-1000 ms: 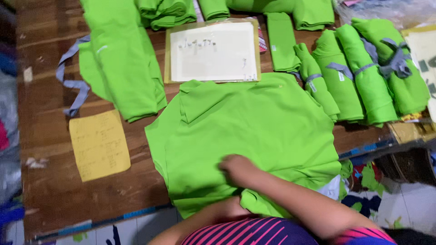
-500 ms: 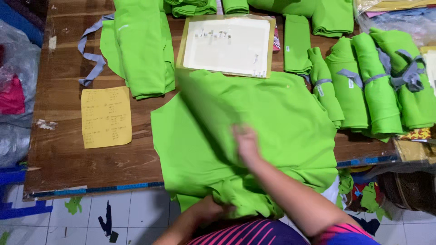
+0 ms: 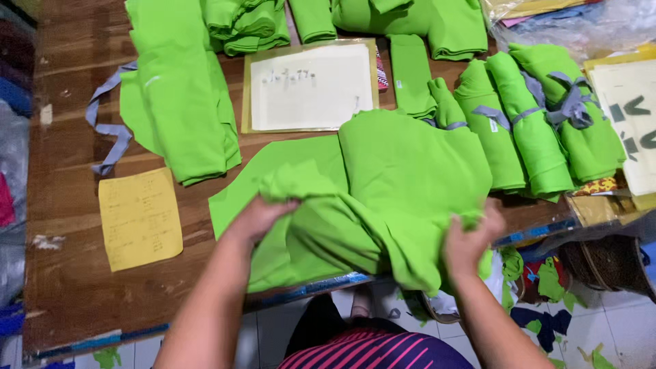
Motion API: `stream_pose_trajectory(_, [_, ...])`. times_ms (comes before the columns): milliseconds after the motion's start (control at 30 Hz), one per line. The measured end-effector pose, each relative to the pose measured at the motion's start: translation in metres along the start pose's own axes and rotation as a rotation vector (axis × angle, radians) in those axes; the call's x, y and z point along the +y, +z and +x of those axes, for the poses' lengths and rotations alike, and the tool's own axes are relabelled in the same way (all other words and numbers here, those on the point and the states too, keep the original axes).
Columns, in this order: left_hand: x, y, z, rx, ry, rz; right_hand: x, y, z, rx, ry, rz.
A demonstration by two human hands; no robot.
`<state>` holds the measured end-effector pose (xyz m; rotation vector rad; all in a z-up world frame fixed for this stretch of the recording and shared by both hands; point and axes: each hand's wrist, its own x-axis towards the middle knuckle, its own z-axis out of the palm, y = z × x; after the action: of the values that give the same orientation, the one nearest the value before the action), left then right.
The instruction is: The person folds a lime green t-shirt on a wooden table, attaches a small white tag to the collar, and places the folded shirt into a stack. This process is repeated for multiple shirts.
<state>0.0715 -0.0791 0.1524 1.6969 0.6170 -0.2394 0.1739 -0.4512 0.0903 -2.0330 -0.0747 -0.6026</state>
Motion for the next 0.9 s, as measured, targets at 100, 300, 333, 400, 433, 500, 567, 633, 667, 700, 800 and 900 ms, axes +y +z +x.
stream_pose_trajectory(100, [-0.016,-0.018,0.048,0.076,-0.089,0.317,0.025,0.08,0.007,-0.637,0.003,-0.145])
stream_pose_trajectory(300, [-0.017,0.067,-0.003,-0.055,0.259,1.249,-0.039,0.215,0.011,-1.104,-0.085,-1.082])
stream_pose_trajectory(333, [-0.043,0.079,-0.005,-0.056,0.26,1.249,-0.032,0.227,0.007,-1.103,-0.084,-1.082])
stream_pose_trajectory(400, [-0.096,0.104,-0.011,0.034,0.737,1.291,-0.018,0.249,-0.004,-1.067,0.079,-1.288])
stream_pose_trajectory(433, [-0.087,0.101,-0.011,0.031,0.741,1.294,-0.028,0.242,0.007,-1.064,0.084,-1.286])
stream_pose_trajectory(500, [-0.071,0.095,-0.014,-0.29,0.467,1.203,-0.047,0.224,0.027,-1.168,0.279,-0.93])
stream_pose_trajectory(567, [-0.074,0.089,-0.009,-0.325,0.453,1.101,-0.016,0.204,0.049,-1.12,0.285,-0.832])
stream_pose_trajectory(633, [-0.073,0.081,-0.006,-0.351,0.437,0.993,-0.038,0.164,0.079,-1.069,0.277,-0.739])
stream_pose_trajectory(667, [-0.071,0.076,-0.005,-0.332,0.401,0.732,-0.077,0.133,0.096,-1.011,0.562,-0.522])
stream_pose_trajectory(700, [-0.069,0.071,-0.004,-0.31,0.359,0.471,-0.118,0.097,0.109,-0.936,0.83,-0.292])
stream_pose_trajectory(800, [0.034,0.032,-0.031,-0.463,-0.151,0.291,0.004,0.067,0.136,-0.733,0.72,0.28])
stream_pose_trajectory(900, [0.0,0.012,0.0,-0.579,0.023,0.236,0.029,0.019,0.174,-0.574,0.73,0.539])
